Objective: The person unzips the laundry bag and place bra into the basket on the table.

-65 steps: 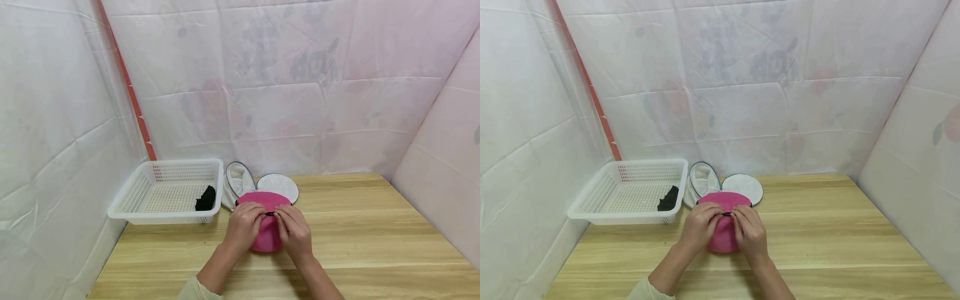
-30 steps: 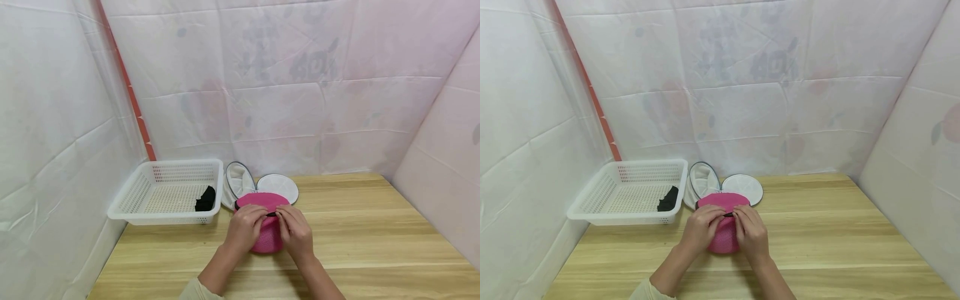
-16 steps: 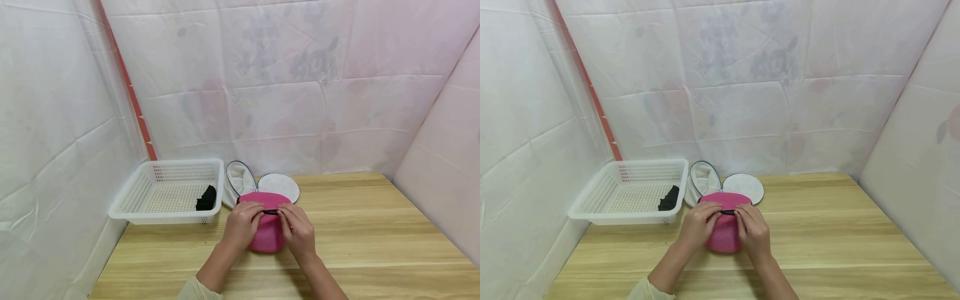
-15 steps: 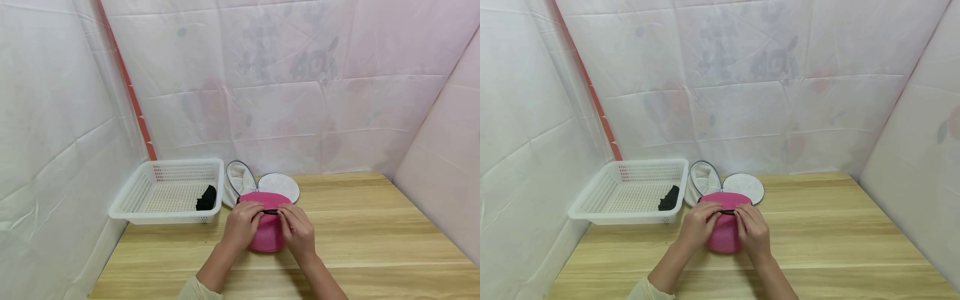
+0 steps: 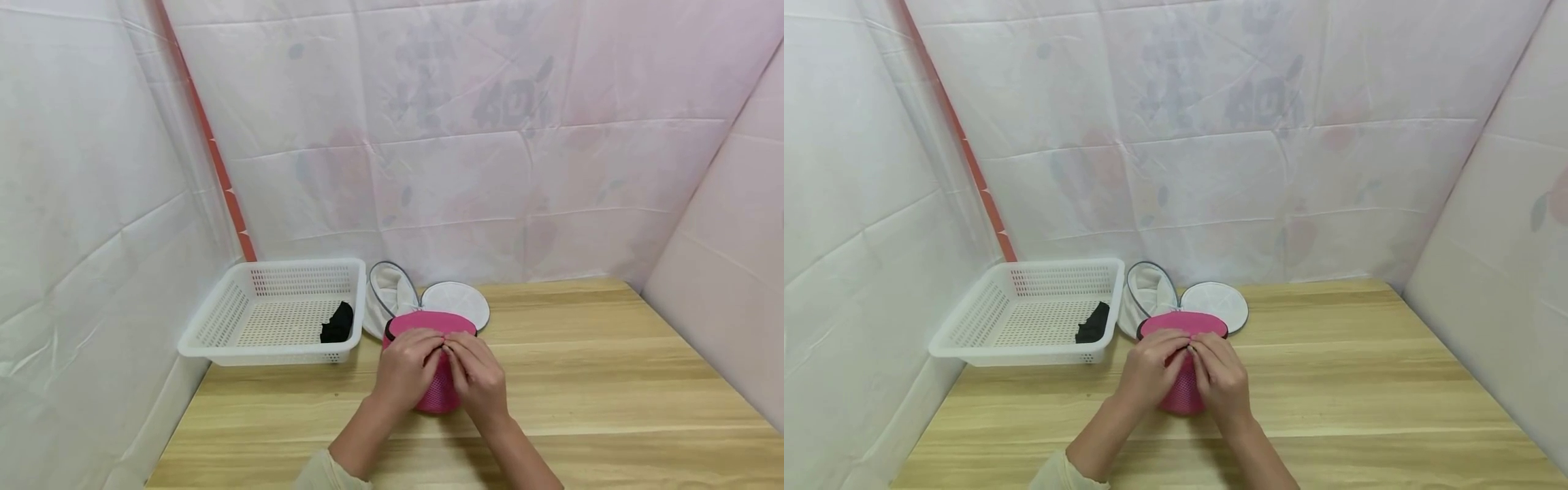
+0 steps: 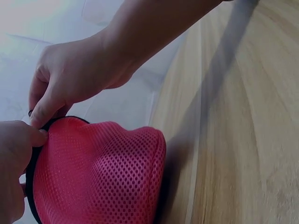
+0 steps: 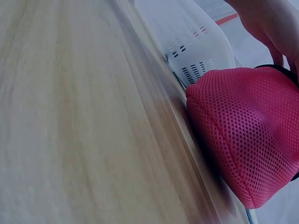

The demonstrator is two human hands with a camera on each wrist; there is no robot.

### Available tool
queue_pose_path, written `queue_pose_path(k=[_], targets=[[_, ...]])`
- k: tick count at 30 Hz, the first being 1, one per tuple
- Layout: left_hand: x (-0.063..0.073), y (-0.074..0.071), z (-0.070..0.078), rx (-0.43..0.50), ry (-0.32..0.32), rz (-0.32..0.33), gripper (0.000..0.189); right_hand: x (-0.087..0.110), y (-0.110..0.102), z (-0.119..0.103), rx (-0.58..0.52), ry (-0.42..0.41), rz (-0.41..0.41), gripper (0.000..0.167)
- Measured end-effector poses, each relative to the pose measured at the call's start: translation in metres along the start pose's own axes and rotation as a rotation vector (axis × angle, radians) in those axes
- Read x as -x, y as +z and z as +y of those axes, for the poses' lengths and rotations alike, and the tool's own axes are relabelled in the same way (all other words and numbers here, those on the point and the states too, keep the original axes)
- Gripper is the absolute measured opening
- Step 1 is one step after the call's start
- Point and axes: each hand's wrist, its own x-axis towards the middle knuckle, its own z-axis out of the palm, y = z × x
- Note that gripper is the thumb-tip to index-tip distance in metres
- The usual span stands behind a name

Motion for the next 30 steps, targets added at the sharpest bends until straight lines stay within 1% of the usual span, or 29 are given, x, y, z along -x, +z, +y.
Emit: queue_pose_path(k=[4, 11, 15, 22, 26, 30], targets=[[-0.0003, 0.0012, 0.0012, -0.006, -0.004, 0.009, 0.012, -0.0014, -0.0001, -0.0008, 0.005, 0.000, -0.008, 0.021], [0.0011, 0.0014, -0.0005, 0.007, -0.014, -0.012, 0.010, -0.0012, -0.0006, 0.0010, 0.019, -0.010, -0.007, 0.022], [0.0023, 0.0018, -0.0018, 0.011, -0.008, -0.003, 0.009, 0.0003, -0.0013, 0.0033, 0.024, -0.012, -0.002, 0.023], [0.0044, 0.0007, -0.0033, 0.025, -0.018, 0.003, 0.007, 0.0016, -0.0044, 0.0063, 0.030, 0.011, 0.000, 0.023], [0.0056, 0.0005, -0.0052, 0.033, -0.012, 0.013, 0.008, 0.0019, -0.0065, 0.0078, 0.044, 0.024, 0.000, 0.023], [0.0057, 0.0006, -0.0079, 0.049, -0.024, 0.025, 0.009, 0.0003, -0.0078, 0.0090, 0.052, 0.034, 0.007, 0.024]])
